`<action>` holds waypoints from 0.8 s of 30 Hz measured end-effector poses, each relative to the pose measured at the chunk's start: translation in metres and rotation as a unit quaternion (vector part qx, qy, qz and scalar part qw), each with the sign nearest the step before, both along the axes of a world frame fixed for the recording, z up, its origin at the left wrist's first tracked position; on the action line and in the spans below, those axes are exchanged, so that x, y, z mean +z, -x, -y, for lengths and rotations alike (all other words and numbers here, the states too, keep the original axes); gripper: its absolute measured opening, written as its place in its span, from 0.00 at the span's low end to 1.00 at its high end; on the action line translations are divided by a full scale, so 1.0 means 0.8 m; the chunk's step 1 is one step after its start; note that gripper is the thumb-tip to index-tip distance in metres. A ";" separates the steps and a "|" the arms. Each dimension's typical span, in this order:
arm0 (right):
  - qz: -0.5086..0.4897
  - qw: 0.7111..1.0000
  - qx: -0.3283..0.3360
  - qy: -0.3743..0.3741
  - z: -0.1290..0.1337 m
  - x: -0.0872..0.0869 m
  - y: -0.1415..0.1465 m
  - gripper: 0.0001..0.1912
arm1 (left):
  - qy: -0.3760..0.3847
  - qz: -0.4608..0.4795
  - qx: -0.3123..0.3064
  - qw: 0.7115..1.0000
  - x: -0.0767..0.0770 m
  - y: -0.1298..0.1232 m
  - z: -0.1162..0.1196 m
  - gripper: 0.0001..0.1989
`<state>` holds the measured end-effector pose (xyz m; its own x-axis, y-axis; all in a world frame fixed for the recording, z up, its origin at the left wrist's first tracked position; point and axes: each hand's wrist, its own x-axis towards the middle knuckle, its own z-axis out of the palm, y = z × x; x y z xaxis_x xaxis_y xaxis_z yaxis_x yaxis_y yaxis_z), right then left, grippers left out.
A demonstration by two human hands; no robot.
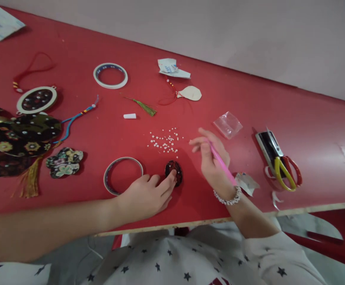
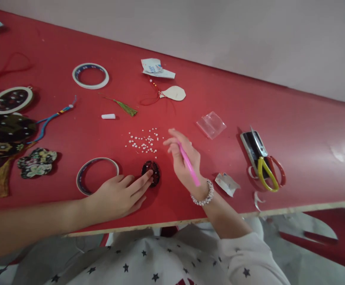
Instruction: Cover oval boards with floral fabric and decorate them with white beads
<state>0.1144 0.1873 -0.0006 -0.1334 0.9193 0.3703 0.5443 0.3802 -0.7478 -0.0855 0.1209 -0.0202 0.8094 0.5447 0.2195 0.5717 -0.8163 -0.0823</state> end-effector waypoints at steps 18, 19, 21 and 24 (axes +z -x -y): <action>0.040 0.992 0.103 0.056 -0.033 -0.024 0.033 0.07 | 0.024 -0.008 -0.008 1.000 0.004 0.001 -0.002 0.19; 0.048 0.991 0.109 0.058 -0.035 -0.024 0.032 0.08 | 0.026 -0.005 -0.006 1.000 0.005 0.001 -0.002 0.19; 0.070 0.987 0.126 0.065 -0.037 -0.024 0.029 0.08 | 0.031 -0.006 -0.010 0.999 0.006 0.002 -0.002 0.18; 0.084 0.982 0.148 0.080 -0.039 -0.023 0.026 0.09 | 0.038 -0.011 -0.018 0.999 0.007 0.002 -0.003 0.18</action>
